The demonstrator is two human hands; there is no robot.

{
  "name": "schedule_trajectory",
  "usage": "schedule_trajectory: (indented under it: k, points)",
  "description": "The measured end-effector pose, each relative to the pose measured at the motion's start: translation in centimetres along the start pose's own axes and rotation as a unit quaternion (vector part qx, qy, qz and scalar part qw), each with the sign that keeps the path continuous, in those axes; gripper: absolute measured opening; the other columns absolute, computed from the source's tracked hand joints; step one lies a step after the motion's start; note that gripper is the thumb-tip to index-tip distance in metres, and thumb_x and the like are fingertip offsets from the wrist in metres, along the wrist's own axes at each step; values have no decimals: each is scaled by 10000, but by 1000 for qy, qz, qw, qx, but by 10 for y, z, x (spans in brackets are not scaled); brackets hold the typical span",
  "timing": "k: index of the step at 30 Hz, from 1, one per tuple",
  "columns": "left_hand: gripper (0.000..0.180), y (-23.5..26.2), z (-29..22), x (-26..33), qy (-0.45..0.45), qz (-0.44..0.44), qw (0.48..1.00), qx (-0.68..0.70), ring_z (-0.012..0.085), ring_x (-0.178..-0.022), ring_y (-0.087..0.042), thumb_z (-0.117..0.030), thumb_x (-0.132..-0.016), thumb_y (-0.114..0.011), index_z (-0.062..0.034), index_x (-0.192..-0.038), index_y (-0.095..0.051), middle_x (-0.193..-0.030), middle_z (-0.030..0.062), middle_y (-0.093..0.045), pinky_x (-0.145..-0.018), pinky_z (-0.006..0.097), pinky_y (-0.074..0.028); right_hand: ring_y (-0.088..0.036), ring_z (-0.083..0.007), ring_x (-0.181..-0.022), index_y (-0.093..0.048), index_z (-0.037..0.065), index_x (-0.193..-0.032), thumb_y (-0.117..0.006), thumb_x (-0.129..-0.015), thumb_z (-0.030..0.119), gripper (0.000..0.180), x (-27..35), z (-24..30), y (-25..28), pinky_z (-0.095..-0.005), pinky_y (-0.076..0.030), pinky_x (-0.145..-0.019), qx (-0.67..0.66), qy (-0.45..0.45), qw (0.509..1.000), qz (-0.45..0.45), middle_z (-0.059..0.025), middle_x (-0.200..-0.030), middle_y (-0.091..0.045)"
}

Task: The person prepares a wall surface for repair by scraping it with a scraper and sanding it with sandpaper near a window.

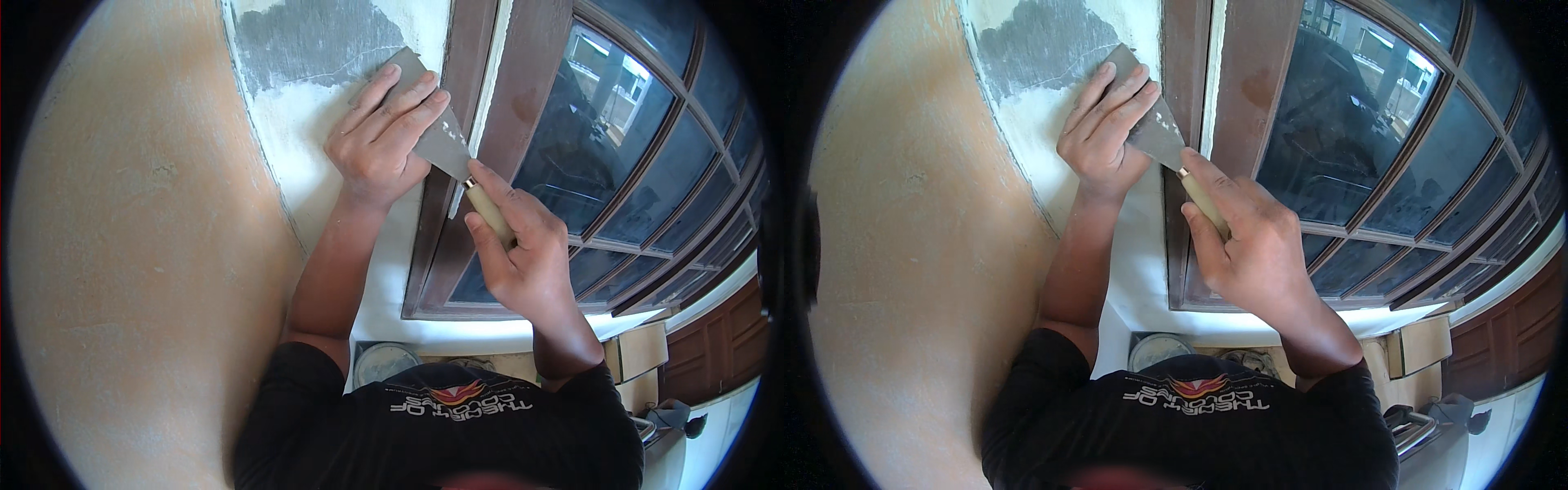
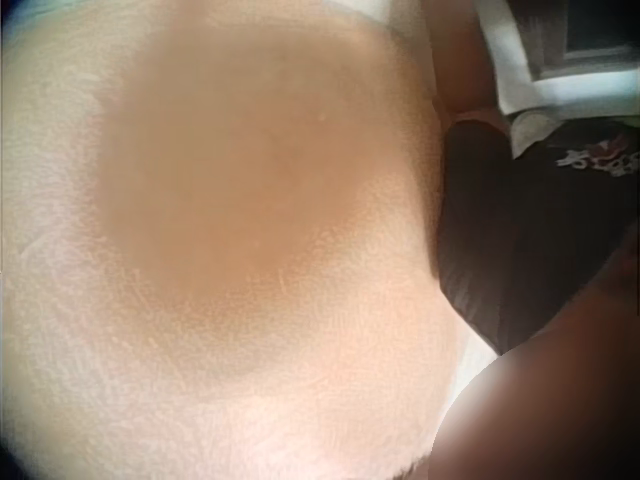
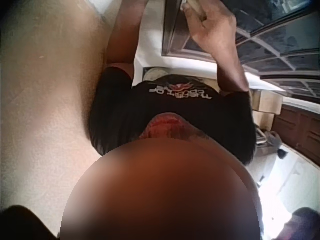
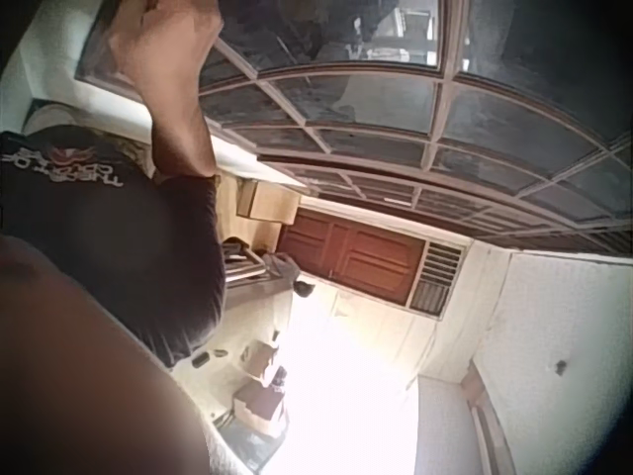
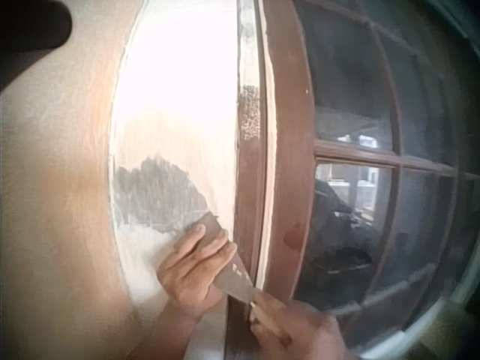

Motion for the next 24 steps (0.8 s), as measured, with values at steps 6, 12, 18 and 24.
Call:
schedule_trajectory:
  k: [6,12,18,24]
  points:
    - [211,-7,-10,5,-13,6,1000,-18,392,-1076,-689,-95,-788,-706,-122,-984,-778,-1144,117,-745,-916,423,-574,-672,-311,-770,-595,11,-1369,-699,-856,-7,524,6,-6,9,-353,-535,-745,-16,-13,999,27,-203,-959,-691]
    - [226,25,-30,48,-12,91,995,-39,392,-1048,-695,-219,-846,-713,-132,-1052,-745,-1225,168,-703,-883,462,-579,-699,-353,-819,-561,76,-1418,-756,-839,85,611,84,-59,-8,-390,-575,-711,-120,9,990,74,-210,-975,-689]
    - [297,127,-47,268,547,175,816,-65,183,-768,-655,-97,-882,-750,7,-1157,-705,-900,117,-708,-723,308,-520,-708,-367,-952,-632,151,-1346,-776,-832,186,535,186,-132,-31,-411,-577,-836,-133,-95,958,233,-174,-1096,-721]
    - [352,224,-161,384,905,10,422,-46,96,-603,-455,-256,-995,-572,-67,-1283,-645,-733,-4,-518,-515,279,-366,-715,-349,-938,-686,127,-1277,-718,-884,374,465,226,-171,-59,-421,-544,-864,-198,-146,878,410,-184,-1042,-736]
Point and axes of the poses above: each hand's wrist, its own x-axis away from the middle knuckle, its own y-axis out of the back of the hand, z = x × y, the point moved 9 cm from there along -x, towards the middle knuckle
